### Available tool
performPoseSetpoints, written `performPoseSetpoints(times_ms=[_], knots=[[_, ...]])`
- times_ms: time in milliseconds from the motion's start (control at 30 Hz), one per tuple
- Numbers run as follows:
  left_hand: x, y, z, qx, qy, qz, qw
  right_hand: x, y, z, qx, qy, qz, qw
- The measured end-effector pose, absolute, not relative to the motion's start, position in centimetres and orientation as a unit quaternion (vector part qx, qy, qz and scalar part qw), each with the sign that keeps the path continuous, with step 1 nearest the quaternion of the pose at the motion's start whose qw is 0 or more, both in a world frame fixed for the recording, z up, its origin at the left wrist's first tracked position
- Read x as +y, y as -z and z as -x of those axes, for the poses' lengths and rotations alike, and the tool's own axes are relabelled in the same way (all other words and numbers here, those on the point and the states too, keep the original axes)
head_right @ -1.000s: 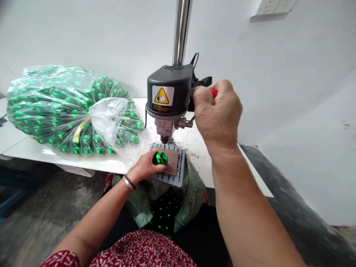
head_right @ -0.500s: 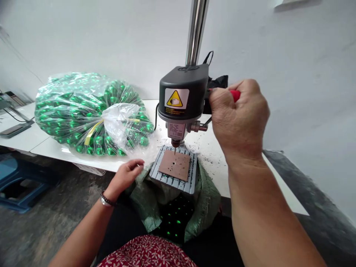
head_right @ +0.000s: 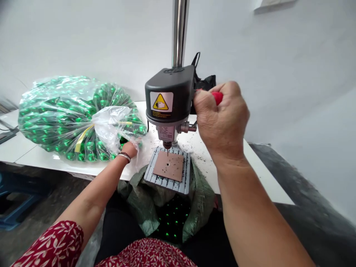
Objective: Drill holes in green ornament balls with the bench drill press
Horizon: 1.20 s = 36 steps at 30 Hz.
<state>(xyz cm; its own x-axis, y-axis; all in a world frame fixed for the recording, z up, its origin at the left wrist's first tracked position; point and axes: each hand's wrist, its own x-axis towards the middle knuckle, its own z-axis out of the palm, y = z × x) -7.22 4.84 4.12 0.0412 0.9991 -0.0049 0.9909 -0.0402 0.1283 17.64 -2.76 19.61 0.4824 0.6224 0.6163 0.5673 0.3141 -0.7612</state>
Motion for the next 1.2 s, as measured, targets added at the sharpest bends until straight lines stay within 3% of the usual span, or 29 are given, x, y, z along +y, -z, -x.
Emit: performPoseSetpoints(times_ms=[100, 200, 367, 433, 533, 633, 867, 1200], knots=[[3.1, -4.1, 8.0, 0.707, -0.043, -0.704, 0.052, -2.8, -19.6, -17.7, -0.512, -0.016, 0.577, 0.637], [-0.7, -4.9, 9.2, 0.705, -0.153, -0.688, 0.083, -2.9, -19.6, -17.6, -0.502, -0.024, 0.586, 0.636], [-6.8, -5.0, 9.4, 0.561, -0.441, -0.575, 0.4, -2.4, -19.0, -17.9, -0.524, 0.004, 0.554, 0.647], [-7.7, -4.0, 8.2, 0.496, -0.482, -0.517, 0.504, -2.1, -18.6, -18.2, -0.545, 0.019, 0.532, 0.648], [-7.6, -2.4, 5.8, 0.468, -0.466, -0.496, 0.564, -1.9, -18.5, -18.4, -0.551, 0.007, 0.529, 0.645], [-6.5, -1.6, 3.8, 0.497, -0.442, -0.519, 0.537, -2.1, -18.8, -18.1, -0.538, -0.031, 0.528, 0.656], [-3.5, -1.5, 1.8, 0.551, -0.33, -0.702, 0.307, -2.8, -19.8, -17.6, -0.519, -0.082, 0.56, 0.64], [-0.8, -1.8, 0.2, 0.543, -0.259, -0.754, 0.266, -3.0, -20.0, -17.7, -0.523, -0.09, 0.575, 0.623]])
